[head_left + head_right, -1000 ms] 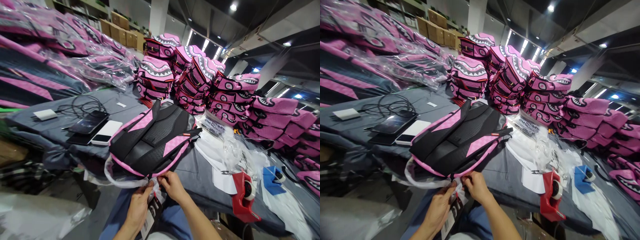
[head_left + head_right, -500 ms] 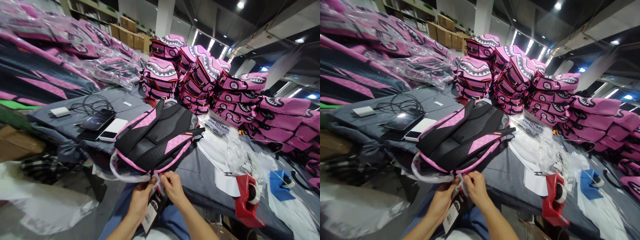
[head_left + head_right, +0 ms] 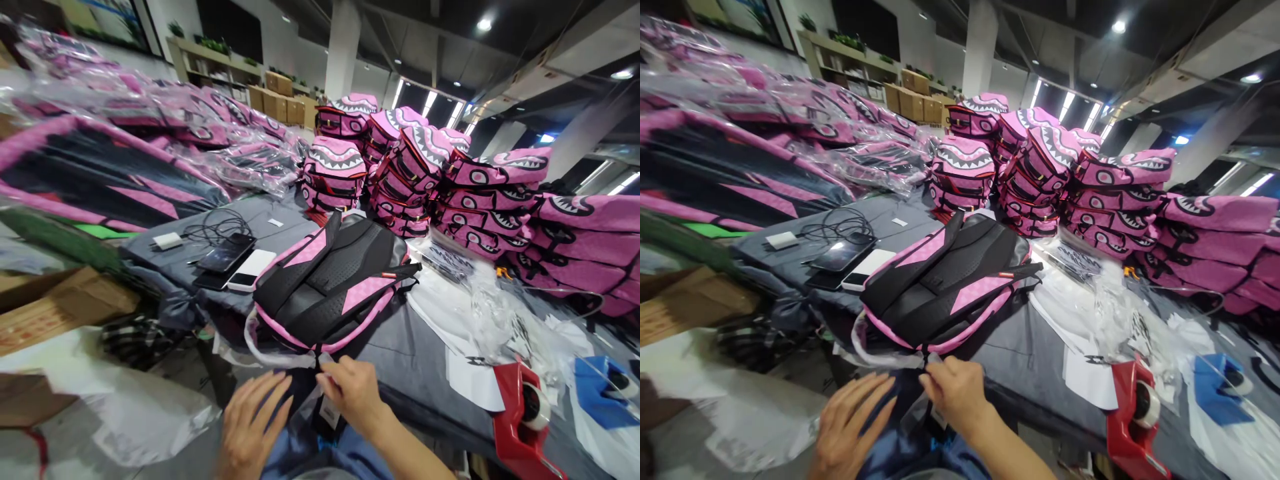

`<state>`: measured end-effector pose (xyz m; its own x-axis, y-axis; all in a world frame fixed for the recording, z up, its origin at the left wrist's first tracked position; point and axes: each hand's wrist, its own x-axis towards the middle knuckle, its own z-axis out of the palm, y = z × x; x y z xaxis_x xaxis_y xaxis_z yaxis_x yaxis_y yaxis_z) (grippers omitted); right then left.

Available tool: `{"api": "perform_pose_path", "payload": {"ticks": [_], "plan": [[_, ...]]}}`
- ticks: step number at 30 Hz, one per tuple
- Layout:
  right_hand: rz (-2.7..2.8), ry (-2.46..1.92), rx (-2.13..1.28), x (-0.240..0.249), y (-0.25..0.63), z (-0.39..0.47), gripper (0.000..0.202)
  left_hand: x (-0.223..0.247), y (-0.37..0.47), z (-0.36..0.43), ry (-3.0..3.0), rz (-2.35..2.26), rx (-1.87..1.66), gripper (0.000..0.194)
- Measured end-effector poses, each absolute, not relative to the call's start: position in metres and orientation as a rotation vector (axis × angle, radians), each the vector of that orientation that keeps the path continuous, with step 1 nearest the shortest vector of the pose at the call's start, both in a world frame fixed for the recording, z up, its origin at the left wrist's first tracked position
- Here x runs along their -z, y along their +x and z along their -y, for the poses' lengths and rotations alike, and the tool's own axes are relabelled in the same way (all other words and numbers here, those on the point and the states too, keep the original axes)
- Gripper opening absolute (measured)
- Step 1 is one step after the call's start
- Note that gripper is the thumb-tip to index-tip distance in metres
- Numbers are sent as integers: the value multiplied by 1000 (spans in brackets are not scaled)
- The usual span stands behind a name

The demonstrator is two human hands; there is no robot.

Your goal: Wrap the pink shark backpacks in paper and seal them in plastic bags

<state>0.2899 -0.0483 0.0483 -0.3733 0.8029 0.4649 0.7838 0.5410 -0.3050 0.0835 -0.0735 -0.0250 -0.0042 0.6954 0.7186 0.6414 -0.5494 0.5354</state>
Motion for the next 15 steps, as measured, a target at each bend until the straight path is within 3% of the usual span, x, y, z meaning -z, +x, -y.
{"api": "perform_pose_path", "payload": {"ticks": [3,9,12,15], "plan": [[2439,-1153,214,-30,261,51,30,13,67,49,2681,-1419,-1562,36],[2425,-1353,474,-13,229,34,17,-17,68,20,2761,-1265,-1553,20],[2386,-1308,510,-13,242,38,5,-19,77,27,2637,-1177,-1524,19],[2270,-1243,317,-15,269,58,15,-9,89,38,2452,-979,-1339,16]]}}
